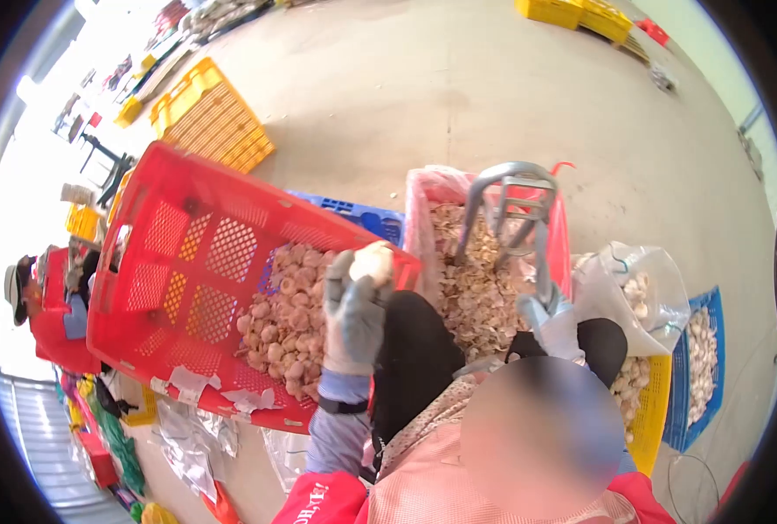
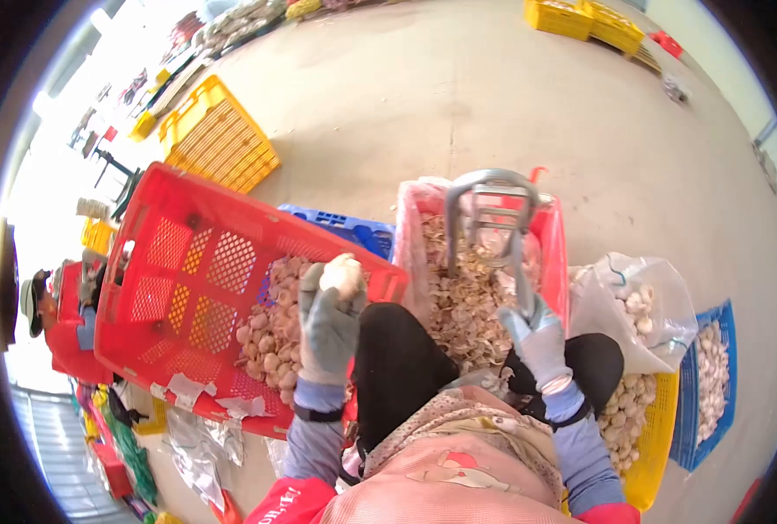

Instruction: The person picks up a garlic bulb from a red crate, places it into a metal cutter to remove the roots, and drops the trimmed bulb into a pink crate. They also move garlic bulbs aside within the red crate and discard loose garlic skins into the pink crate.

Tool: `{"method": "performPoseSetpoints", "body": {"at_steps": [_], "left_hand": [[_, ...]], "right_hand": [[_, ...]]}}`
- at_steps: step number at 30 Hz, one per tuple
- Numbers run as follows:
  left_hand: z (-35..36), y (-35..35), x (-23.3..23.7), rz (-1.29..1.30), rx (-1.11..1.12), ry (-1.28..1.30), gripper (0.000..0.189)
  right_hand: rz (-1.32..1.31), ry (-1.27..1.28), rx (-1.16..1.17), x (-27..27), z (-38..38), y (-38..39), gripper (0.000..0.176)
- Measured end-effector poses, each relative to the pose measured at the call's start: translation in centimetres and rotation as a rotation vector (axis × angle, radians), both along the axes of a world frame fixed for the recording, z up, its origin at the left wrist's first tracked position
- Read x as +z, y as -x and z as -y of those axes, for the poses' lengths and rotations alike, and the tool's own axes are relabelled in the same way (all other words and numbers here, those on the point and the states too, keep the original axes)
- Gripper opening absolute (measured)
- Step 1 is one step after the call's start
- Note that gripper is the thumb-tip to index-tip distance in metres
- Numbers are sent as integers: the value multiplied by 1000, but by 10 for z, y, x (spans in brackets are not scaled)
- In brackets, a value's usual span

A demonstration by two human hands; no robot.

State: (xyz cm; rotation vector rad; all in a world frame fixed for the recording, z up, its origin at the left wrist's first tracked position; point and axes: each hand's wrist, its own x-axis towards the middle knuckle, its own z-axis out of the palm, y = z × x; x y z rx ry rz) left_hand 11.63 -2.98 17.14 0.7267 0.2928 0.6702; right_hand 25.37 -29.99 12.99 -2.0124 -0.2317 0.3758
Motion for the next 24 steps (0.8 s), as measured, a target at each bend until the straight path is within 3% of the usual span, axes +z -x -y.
{"method": "performPoseSetpoints", "body": {"at_steps": [1,3,4,11,21,24], "left_hand": [[24,-6,7,2,-68,4,45],[61,-18,4,-11,-195,7,59],[77,-26,1,-43,-200,68,57],[115,-64,-38,-206,-190,275,58],[123,-68,-36,-251,-199,-16,71],[132,-71,-37,-232,-162,4,69]], "right_hand": [[-222,-193,3,23,1,8,39],[-398,-238,41,72,8,15,43],[-487,-264,63,86,12,16,45],[-503,-281,147,103,20,15,55],[-505,-282,81,92,16,16,49],[-505,-260,87,92,15,17,48]]}}
